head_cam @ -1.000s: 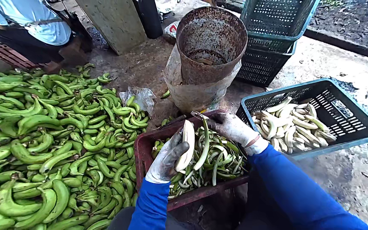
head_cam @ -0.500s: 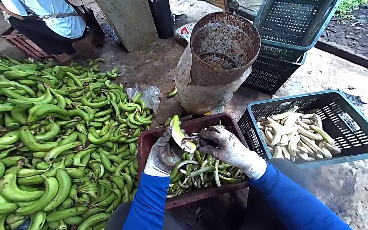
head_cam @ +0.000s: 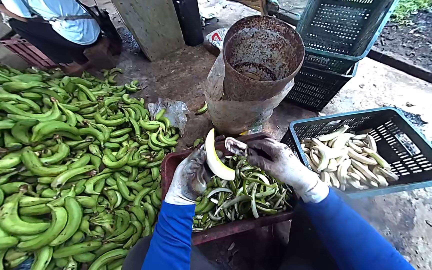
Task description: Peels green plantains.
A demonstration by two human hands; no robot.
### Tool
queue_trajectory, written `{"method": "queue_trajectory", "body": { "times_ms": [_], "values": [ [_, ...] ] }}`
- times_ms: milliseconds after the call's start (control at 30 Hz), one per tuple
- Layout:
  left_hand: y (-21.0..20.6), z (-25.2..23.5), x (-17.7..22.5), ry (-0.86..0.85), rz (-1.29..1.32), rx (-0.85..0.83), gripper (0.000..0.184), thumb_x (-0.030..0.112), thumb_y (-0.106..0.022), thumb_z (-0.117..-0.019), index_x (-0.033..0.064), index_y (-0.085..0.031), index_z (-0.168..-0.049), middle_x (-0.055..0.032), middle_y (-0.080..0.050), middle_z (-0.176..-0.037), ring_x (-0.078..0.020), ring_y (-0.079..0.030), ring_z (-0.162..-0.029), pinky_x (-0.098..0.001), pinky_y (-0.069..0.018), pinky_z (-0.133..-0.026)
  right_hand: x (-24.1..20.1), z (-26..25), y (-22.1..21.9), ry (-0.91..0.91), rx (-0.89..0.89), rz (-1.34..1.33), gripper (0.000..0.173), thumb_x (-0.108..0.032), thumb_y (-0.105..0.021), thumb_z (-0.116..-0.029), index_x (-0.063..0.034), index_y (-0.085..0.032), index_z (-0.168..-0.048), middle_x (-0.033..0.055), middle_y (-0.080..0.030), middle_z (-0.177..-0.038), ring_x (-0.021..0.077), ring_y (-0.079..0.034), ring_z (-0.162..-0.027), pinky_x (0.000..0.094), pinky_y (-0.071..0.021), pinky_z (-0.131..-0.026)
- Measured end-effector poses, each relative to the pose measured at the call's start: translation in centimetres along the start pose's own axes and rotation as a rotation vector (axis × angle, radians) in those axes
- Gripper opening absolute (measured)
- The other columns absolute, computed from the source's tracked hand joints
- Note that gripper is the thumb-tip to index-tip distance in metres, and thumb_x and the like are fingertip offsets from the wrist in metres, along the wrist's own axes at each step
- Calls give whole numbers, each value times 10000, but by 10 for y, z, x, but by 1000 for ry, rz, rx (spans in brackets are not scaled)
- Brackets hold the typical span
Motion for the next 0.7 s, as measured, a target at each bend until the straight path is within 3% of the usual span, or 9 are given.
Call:
{"method": "queue_trajectory", "body": {
  "times_ms": [100,233,300,400,467,567,600,700],
  "values": [
    [2,0,6,-12,19,39,331,216,-425,-1085,56,-589,-1324,-188,-676,-1145,-270,-689,-972,-441,-586,-864,-15,12,-18,107,-183,-25,396,-504,-732,-922,-246,-741,-1222,-36,-699,-1144,73,-655,-1041,354,-578,-932],
    [-8,4,-5,50,-94,-53,352,197,-452,-1080,63,-565,-1386,-198,-685,-1115,-253,-696,-939,-414,-594,-849,-21,11,-31,173,-238,-19,384,-502,-743,-916,-269,-750,-1221,-43,-694,-1143,65,-627,-1092,328,-539,-978],
    [-17,5,-10,61,-103,-147,361,178,-473,-1066,67,-560,-1398,-184,-686,-1116,-234,-694,-954,-404,-594,-865,-23,6,-30,168,-179,-47,345,-464,-751,-920,-255,-758,-1195,-34,-694,-1115,70,-638,-1055,325,-556,-944],
    [-24,6,-15,82,-112,-219,369,178,-509,-1053,47,-568,-1393,-189,-665,-1175,-244,-677,-1009,-418,-582,-902,-15,-6,-16,83,20,-38,329,-420,-770,-912,-232,-757,-1182,4,-687,-1095,125,-663,-978,392,-592,-860],
    [-23,6,-18,101,-109,-240,402,168,-506,-1048,57,-533,-1432,-191,-655,-1227,-252,-677,-1053,-433,-577,-933,-1,-15,-1,-31,124,-21,334,-412,-731,-950,-213,-738,-1218,22,-688,-1162,156,-671,-1018,438,-589,-885],
    [-23,8,-20,118,-63,-246,419,169,-527,-1042,75,-527,-1450,-201,-669,-1169,-258,-689,-988,-436,-589,-897,21,-20,22,-215,218,-39,366,-465,-648,-997,-207,-728,-1244,28,-701,-1173,174,-671,-1040,480,-564,-909],
    [-22,7,-20,109,-50,-243,432,180,-530,-1042,85,-514,-1463,-205,-668,-1160,-265,-690,-980,-441,-591,-891,25,-17,27,-272,233,-76,385,-506,-630,-996,-229,-724,-1245,4,-714,-1141,147,-682,-999,455,-577,-876],
    [-17,-2,-21,45,-10,-168,419,193,-529,-1042,82,-516,-1447,-210,-665,-1153,-272,-688,-971,-432,-593,-866,16,-7,25,-298,230,-229,383,-525,-684,-951,-230,-720,-1192,-8,-715,-914,126,-664,-739,383,-576,-648]
  ]
}}
Point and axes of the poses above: each hand's wrist, its own z-axis away from the middle knuckle, its own y-axis out of the back of the hand, x = y × z, the point moved 7 cm from there along -z, towards the middle knuckle
